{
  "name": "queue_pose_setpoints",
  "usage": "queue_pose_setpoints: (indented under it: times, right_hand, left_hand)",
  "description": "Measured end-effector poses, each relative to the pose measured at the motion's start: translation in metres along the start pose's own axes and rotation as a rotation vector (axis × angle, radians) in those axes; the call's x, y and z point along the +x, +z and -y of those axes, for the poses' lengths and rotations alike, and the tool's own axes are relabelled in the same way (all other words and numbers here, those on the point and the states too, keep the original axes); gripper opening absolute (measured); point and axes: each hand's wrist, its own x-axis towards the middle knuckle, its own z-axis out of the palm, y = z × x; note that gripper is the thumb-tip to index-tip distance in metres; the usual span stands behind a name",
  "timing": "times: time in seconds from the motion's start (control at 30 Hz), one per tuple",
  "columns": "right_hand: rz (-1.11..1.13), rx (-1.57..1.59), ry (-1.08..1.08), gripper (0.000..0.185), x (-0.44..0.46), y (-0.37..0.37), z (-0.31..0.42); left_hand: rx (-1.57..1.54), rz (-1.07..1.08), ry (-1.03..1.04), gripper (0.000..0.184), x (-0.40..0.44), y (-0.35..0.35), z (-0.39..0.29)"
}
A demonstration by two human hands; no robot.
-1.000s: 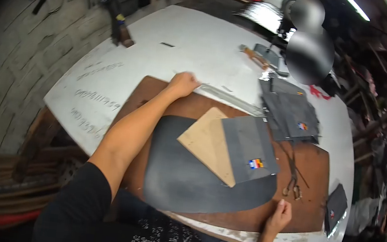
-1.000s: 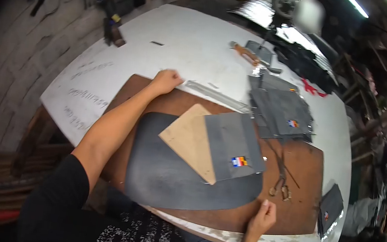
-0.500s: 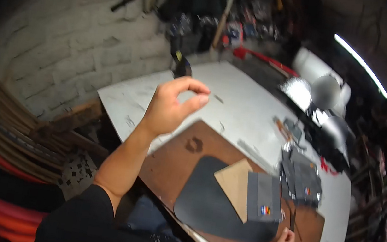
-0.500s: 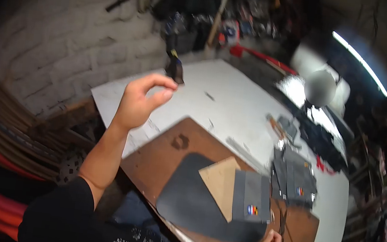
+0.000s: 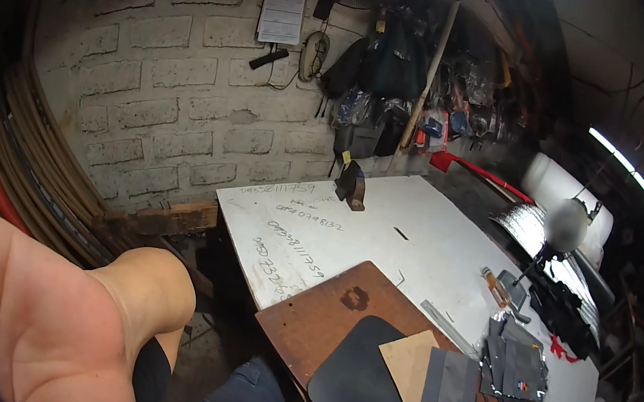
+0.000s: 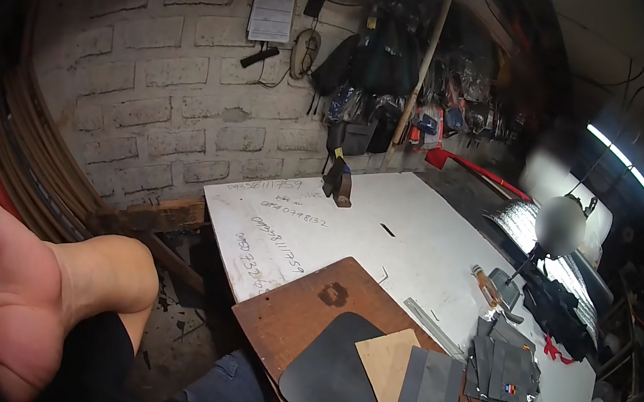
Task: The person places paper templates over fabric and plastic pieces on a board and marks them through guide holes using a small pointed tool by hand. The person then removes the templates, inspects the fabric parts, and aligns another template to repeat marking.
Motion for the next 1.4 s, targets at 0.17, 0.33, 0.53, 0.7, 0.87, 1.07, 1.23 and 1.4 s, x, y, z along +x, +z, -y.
queue_pose_setpoints:
  times: [0.17, 0.33, 0.53, 0.7, 0.87, 1.07, 1.23, 1.4]
  right_hand:
    - [0.026, -0.322, -0.091, 0.052, -0.006, 0.000, -0.001]
    - [0.032, -0.580, -0.184, 0.049, -0.008, -0.005, 0.005]
    - [0.055, -0.823, -0.223, 0.045, -0.016, -0.018, 0.013]
    - [0.075, -0.988, -0.232, 0.042, -0.035, -0.029, 0.014]
    - [0.085, -1.233, -0.284, 0.039, -0.039, -0.055, 0.010]
    - [0.079, -1.450, -0.356, 0.035, -0.051, -0.074, -0.014]
    - [0.112, -1.604, -0.407, 0.033, -0.052, -0.101, -0.019]
    - [0.140, -1.770, -0.497, 0.031, -0.053, -0.121, -0.024]
  left_hand:
    - [-0.002, 0.046, -0.010, 0.034, -0.002, -0.011, 0.002]
    - [-0.041, 0.055, -0.027, 0.036, -0.002, -0.023, 0.010]
    - [-0.095, 0.060, -0.092, 0.038, -0.021, -0.032, 0.018]
    - [-0.137, 0.062, -0.134, 0.040, -0.043, -0.017, 0.030]
    - [-0.192, 0.087, -0.156, 0.041, -0.067, 0.005, 0.040]
    - [-0.214, 0.133, -0.140, 0.044, -0.089, 0.040, 0.053]
    - [-0.251, 0.181, -0.196, 0.045, -0.101, 0.062, 0.058]
    - [-0.275, 0.216, -0.240, 0.047, -0.113, 0.081, 0.064]
